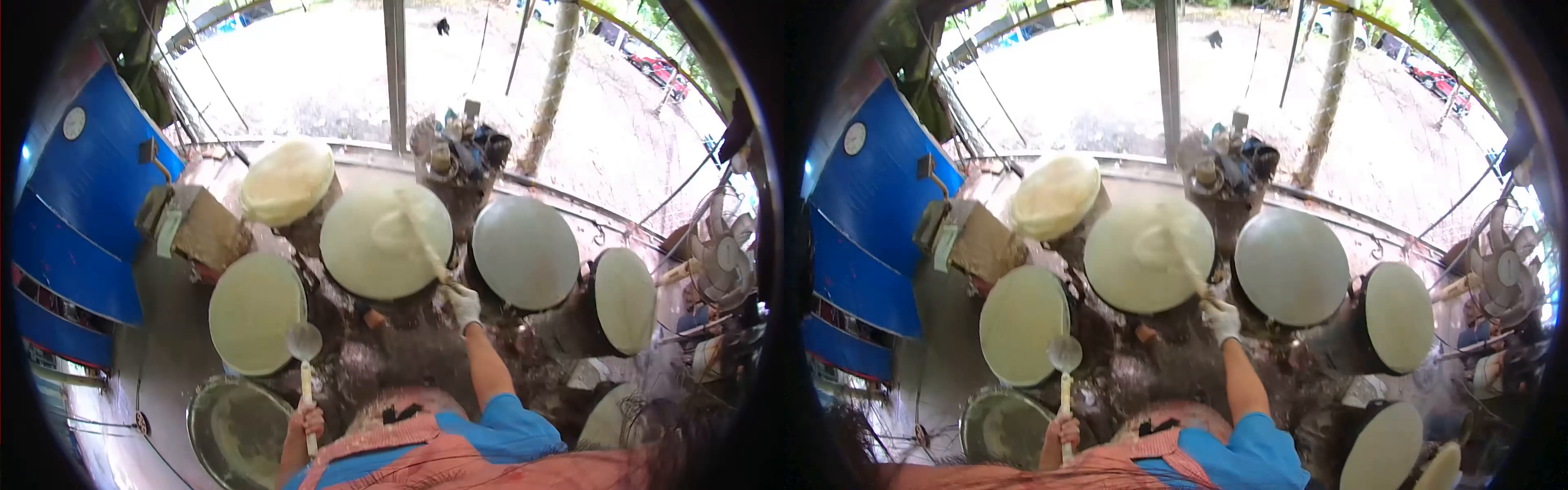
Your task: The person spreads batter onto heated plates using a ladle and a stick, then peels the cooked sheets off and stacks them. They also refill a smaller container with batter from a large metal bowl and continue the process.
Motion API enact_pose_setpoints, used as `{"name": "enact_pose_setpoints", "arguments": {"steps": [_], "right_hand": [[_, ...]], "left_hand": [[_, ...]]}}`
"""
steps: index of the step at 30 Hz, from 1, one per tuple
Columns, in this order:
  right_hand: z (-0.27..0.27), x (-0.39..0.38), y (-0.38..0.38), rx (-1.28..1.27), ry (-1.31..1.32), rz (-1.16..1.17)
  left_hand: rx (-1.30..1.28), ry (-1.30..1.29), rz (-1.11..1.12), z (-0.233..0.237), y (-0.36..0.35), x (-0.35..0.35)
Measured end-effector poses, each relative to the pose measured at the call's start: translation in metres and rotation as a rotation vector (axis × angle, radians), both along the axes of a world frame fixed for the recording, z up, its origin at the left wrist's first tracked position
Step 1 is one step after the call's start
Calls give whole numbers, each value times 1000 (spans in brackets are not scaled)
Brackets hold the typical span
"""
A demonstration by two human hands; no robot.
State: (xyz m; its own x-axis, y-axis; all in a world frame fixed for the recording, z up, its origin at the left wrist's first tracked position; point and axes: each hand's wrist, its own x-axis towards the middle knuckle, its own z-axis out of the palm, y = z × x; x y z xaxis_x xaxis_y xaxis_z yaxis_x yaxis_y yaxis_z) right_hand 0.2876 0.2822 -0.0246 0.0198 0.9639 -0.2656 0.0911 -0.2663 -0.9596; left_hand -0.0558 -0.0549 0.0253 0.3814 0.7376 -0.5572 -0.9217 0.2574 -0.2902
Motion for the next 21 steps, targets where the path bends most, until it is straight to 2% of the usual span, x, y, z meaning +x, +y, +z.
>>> {"name": "enact_pose_setpoints", "arguments": {"steps": [2, 3, 4, 6, 7, 8, 9, 10, 11, 12, 14, 15, 16, 17, 18, 19, 20, 21], "right_hand": [[-5, 9, 47, 208, -117, -142], [-2, 6, 62, 329, -579, -151], [-2, 2, 70, 330, -572, -153], [1, -10, 64, 661, -1146, 211], [9, -6, 53, 785, -1155, 246], [22, 2, 44, 799, -1177, 324], [23, 15, 41, 816, -1277, 326], [21, 30, 38, 835, -1375, 325], [8, 41, 37, 736, -1341, 230], [4, 34, 27, 743, -1339, 252], [-1, 21, 2, 682, -1339, 108], [-22, 24, -4, 732, -1262, 219], [-18, 31, -8, 736, -1257, 244], [-2, 40, -14, 672, -1332, 217], [10, 45, -15, 622, -1400, 199], [12, 55, -21, 554, -1313, 143], [8, 58, -31, 500, -1215, 105], [5, 44, -44, 424, -1262, 80]], "left_hand": [[34, -62, -23, 2, 14, -8], [31, -146, -39, 4, 20, -8], [33, -139, -40, 2, 31, -8], [62, 8, -12, -3, 58, -12], [84, -12, -49, -8, 71, -16], [112, -39, -78, -15, 86, -20], [112, 100, -52, -9, 104, -15], [135, 132, -67, -19, 118, -20], [177, 266, -92, -21, 135, -20], [205, 421, -98, -7, 156, -10], [176, 541, -83, 7, 192, 7], [211, 621, -80, 18, 210, 20], [238, 706, -77, 28, 223, 30], [240, 674, -96, 16, 237, 32], [176, 633, -137, 20, 246, 39], [150, 678, -195, 24, 252, 49], [80, 916, -232, 29, 260, 67], [-78, 983, -168, 5, 271, 84]]}}
